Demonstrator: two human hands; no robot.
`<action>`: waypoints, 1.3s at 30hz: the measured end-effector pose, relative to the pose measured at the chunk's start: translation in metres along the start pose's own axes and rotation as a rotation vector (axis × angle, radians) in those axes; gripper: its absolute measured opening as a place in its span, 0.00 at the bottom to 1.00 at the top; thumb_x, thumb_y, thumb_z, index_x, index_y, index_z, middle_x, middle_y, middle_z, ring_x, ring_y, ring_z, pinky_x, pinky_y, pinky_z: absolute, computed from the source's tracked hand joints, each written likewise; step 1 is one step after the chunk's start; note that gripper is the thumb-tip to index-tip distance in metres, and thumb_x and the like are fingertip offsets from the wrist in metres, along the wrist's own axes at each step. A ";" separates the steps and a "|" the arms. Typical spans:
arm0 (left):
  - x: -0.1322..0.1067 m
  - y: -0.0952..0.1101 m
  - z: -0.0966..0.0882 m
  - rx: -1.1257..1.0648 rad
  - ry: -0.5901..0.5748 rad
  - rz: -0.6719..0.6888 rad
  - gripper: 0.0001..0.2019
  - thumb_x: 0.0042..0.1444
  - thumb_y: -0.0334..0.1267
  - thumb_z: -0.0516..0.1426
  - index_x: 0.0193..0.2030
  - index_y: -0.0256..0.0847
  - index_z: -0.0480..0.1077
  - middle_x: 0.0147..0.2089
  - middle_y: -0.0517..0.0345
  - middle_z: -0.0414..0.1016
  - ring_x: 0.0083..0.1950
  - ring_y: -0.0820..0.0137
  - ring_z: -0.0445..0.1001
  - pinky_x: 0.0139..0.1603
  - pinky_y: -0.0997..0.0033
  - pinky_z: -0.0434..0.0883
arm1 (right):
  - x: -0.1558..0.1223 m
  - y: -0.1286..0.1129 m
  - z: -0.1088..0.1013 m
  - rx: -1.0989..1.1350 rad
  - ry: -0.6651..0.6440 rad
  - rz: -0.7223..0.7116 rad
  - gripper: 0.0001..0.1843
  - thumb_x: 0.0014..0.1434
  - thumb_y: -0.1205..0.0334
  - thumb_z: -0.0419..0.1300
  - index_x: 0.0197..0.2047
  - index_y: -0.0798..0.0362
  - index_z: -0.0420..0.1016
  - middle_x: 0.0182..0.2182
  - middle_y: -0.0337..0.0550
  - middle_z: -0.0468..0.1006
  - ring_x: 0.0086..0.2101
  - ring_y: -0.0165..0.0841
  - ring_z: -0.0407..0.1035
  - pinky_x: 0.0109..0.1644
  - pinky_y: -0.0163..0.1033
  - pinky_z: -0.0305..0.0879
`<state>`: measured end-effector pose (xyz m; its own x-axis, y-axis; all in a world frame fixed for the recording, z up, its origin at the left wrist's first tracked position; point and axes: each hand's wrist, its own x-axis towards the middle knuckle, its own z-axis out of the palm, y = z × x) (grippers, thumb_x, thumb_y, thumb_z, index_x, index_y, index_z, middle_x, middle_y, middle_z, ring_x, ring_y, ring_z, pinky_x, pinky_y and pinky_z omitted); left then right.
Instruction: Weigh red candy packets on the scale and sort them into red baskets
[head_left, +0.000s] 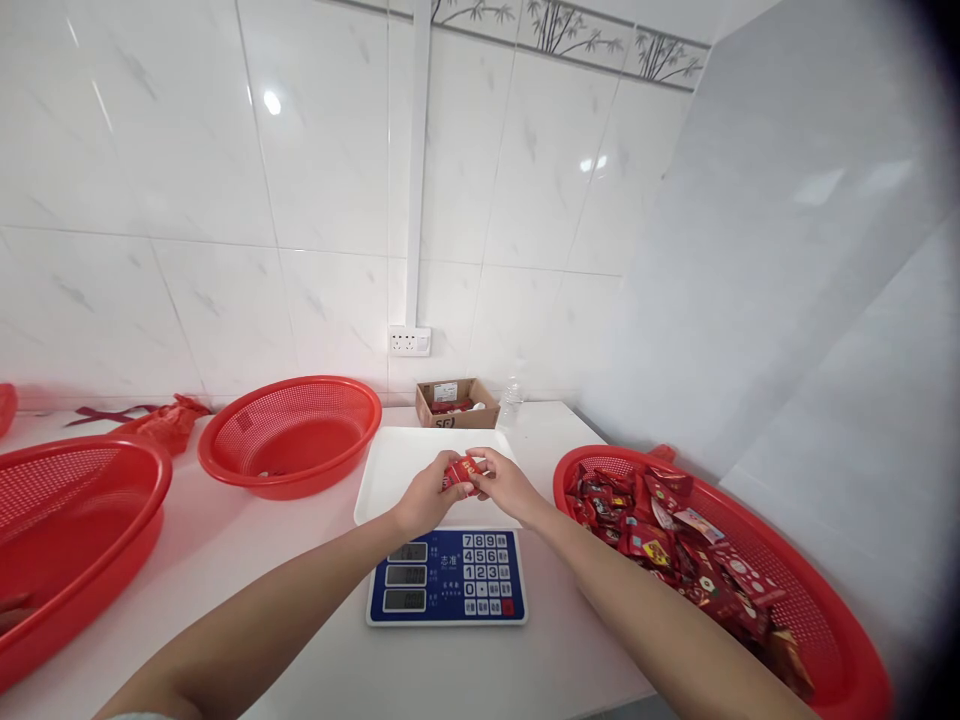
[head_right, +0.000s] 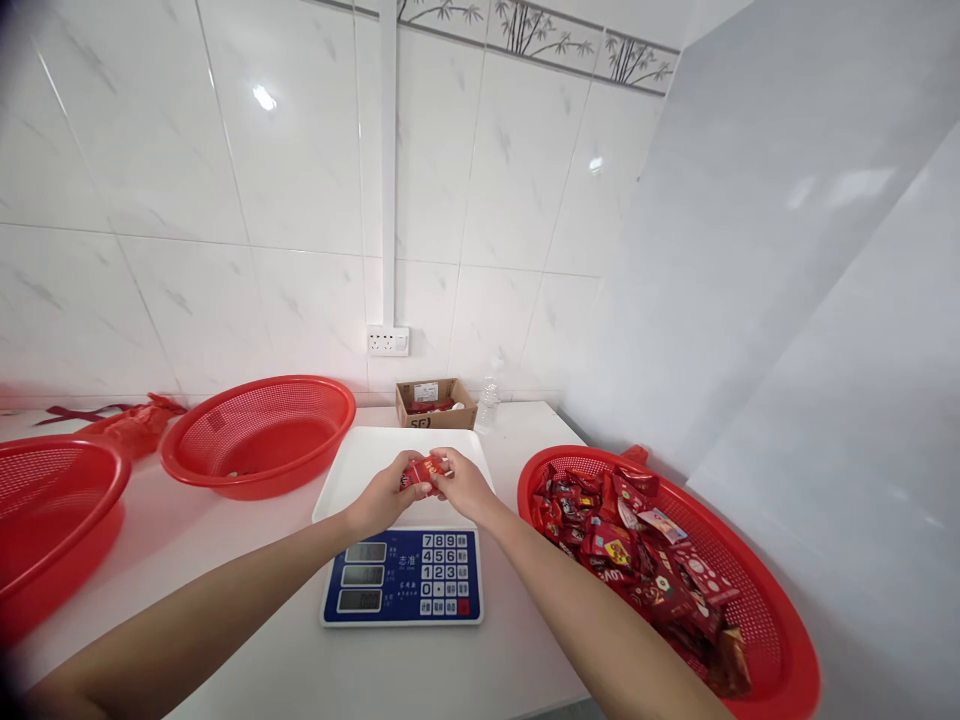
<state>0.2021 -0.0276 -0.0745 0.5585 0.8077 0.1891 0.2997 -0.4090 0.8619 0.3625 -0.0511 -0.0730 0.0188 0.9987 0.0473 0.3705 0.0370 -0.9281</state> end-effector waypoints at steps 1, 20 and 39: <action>-0.001 0.002 0.000 -0.033 -0.002 0.000 0.18 0.54 0.43 0.52 0.51 0.41 0.58 0.39 0.56 0.71 0.39 0.69 0.70 0.39 0.69 0.66 | 0.000 -0.001 -0.001 0.020 0.001 0.010 0.18 0.54 0.67 0.55 0.49 0.53 0.63 0.36 0.42 0.74 0.26 0.26 0.69 0.30 0.34 0.68; 0.000 0.001 -0.007 -0.470 0.057 -0.121 0.17 0.46 0.42 0.62 0.41 0.36 0.67 0.36 0.54 0.73 0.36 0.70 0.71 0.38 0.67 0.68 | -0.013 -0.014 0.001 0.237 -0.126 -0.027 0.20 0.53 0.56 0.57 0.49 0.52 0.68 0.44 0.44 0.73 0.39 0.30 0.69 0.40 0.38 0.67; -0.010 0.015 -0.009 -0.593 0.021 -0.142 0.19 0.47 0.52 0.59 0.34 0.36 0.68 0.31 0.58 0.71 0.31 0.73 0.67 0.33 0.71 0.66 | -0.011 -0.022 0.007 0.073 -0.053 -0.218 0.14 0.53 0.51 0.57 0.37 0.53 0.68 0.25 0.35 0.70 0.25 0.27 0.62 0.31 0.36 0.63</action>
<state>0.1936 -0.0381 -0.0594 0.5275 0.8476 0.0570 -0.1148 0.0046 0.9934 0.3477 -0.0625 -0.0560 -0.1037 0.9672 0.2317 0.2926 0.2523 -0.9223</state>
